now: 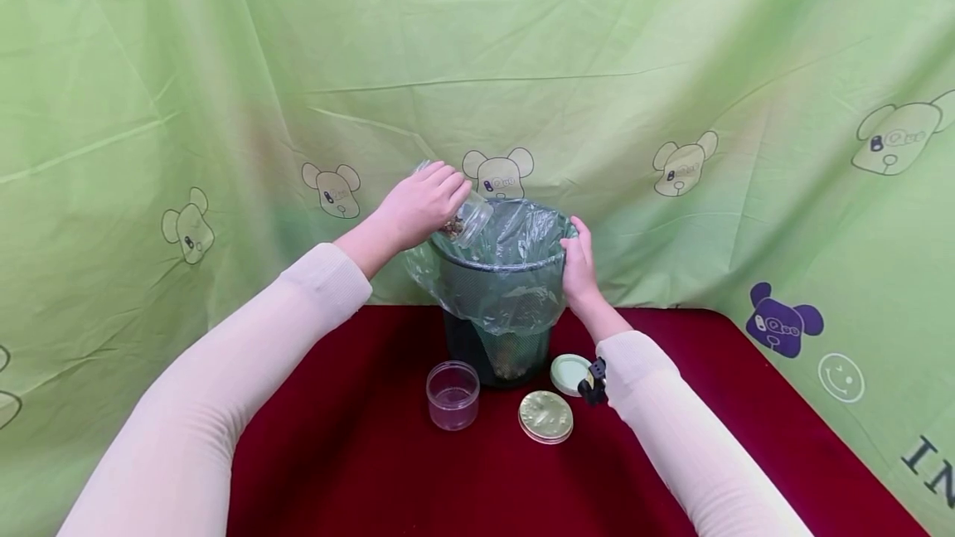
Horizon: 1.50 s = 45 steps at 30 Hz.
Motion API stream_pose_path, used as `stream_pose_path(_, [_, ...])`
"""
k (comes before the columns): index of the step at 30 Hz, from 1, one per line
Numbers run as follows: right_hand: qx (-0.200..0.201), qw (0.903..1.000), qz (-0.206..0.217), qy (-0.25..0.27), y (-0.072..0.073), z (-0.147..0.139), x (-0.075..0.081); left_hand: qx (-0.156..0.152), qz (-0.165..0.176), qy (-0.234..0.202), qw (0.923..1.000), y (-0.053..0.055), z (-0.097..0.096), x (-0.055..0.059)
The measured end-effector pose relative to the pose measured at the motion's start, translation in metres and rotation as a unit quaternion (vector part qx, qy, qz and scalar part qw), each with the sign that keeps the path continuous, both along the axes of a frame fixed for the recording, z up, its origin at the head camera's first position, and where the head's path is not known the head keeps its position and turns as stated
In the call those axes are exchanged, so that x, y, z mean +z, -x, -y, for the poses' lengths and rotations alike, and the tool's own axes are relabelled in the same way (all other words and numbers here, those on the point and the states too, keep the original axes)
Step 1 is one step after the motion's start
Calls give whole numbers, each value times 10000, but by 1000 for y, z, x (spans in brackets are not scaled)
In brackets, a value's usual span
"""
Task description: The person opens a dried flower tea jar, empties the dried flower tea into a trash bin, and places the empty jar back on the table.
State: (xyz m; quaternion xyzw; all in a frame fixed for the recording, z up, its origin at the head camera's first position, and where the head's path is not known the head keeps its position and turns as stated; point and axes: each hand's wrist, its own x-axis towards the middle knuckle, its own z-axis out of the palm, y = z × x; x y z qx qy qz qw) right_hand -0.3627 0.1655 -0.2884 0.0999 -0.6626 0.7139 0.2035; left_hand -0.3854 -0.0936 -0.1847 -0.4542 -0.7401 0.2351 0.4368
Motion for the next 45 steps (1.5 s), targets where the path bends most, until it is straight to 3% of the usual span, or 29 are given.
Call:
stream_pose_path(6, [-194, 9998, -45, -84, 13, -3, -11, 27, -131, 155, 9998, 0, -2, 2])
stream_pose_path(15, [-188, 9998, -49, -77, 14, -4, -13, -107, -265, 325, 9991, 1, -4, 1])
stream_pose_path(17, [-129, 9999, -11, -58, 6, -2, -7, -91, -319, 372, 9988, 1, -4, 1])
stream_pose_path(21, [-62, 10000, 18, -14, 4, -2, -6, -20, -343, 448, 9984, 2, -5, 0])
stream_pose_path(25, [-142, 9999, -27, -36, 11, -3, -11, 7, -358, 545, 9979, 3, -5, 0])
stream_pose_path(38, [-2, 9999, 87, 58, 9, -3, -5, -513, -555, 621, 9952, 7, -6, 0])
stream_pose_path(45, [-67, 10000, 31, 29, 11, -2, -8, -516, -520, 714, 9948, 7, -8, 1])
